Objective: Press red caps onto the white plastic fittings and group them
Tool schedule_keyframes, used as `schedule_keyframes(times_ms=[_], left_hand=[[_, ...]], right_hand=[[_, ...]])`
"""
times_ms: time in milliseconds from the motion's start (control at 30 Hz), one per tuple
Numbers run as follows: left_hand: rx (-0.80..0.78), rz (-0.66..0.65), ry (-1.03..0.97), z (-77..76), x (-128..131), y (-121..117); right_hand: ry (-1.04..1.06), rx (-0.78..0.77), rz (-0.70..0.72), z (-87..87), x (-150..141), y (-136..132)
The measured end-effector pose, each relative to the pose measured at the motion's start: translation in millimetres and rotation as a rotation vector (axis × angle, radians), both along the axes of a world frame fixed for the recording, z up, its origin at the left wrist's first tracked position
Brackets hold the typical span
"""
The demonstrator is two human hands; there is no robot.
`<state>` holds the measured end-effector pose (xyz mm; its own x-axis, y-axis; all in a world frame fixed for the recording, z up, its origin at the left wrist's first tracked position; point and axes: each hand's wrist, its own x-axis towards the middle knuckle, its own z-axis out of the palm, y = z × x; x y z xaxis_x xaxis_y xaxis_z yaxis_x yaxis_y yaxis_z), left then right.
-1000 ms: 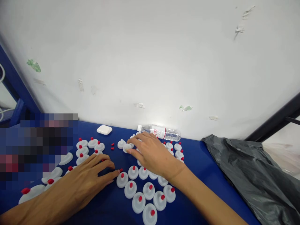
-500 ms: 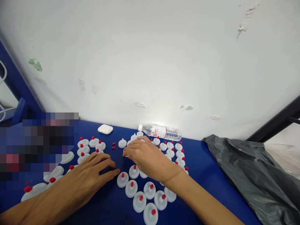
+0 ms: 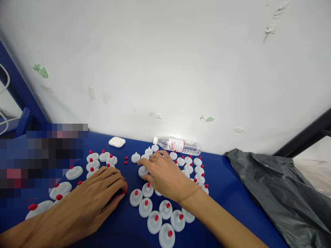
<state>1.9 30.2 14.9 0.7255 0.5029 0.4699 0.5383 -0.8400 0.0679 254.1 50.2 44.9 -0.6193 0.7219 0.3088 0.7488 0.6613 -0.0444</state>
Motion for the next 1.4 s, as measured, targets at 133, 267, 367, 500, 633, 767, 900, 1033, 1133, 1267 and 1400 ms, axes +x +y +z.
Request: schedule_keyframes(times_ms=[133, 267, 367, 500, 633, 767, 900, 1033, 1133, 1267, 1400], left_hand=[[-0.047, 0.017, -0.095, 4.1, 1, -1], [-0.072, 0.029, -0.204, 3.4, 1, 3], [-0.081, 0.029, -0.273, 3.2, 1, 3], [-0.078, 0.004, -0.331, 4.1, 1, 1], [-0.067, -0.005, -0.358, 5.5, 1, 1], [-0.058, -0.008, -0.366, 8.3, 2, 4], [-0.027, -0.007, -0.372, 10.8, 2, 4], [0.031, -0.011, -0.383, 10.1, 1, 3], [0.056, -0.001, -0.383, 8.4, 0, 4], [0.078, 0.025, -0.393, 7.2, -1, 7], [0.055, 0.024, -0.415, 7.8, -1, 7]], right_hand=[[0.009, 0.001, 0.013, -2.0, 1, 0], [0.014, 0.000, 0.020, 0.8, 1, -1], [-0.001, -0.036, 0.065, 3.1, 2, 1], [0.008, -0.088, 0.074, 2.4, 1, 2], [0.010, -0.122, 0.055, 2.5, 2, -1], [0.049, -0.101, 0.031, 11.8, 1, -8], [0.083, -0.056, 0.057, 20.9, -6, -17], [0.073, 0.006, 0.118, 21.7, -13, -20], [0.061, 0.048, 0.148, 21.4, -13, -18], [0.046, 0.089, 0.173, 23.0, -11, -17], [0.055, 0.113, 0.219, 22.8, -11, -16]])
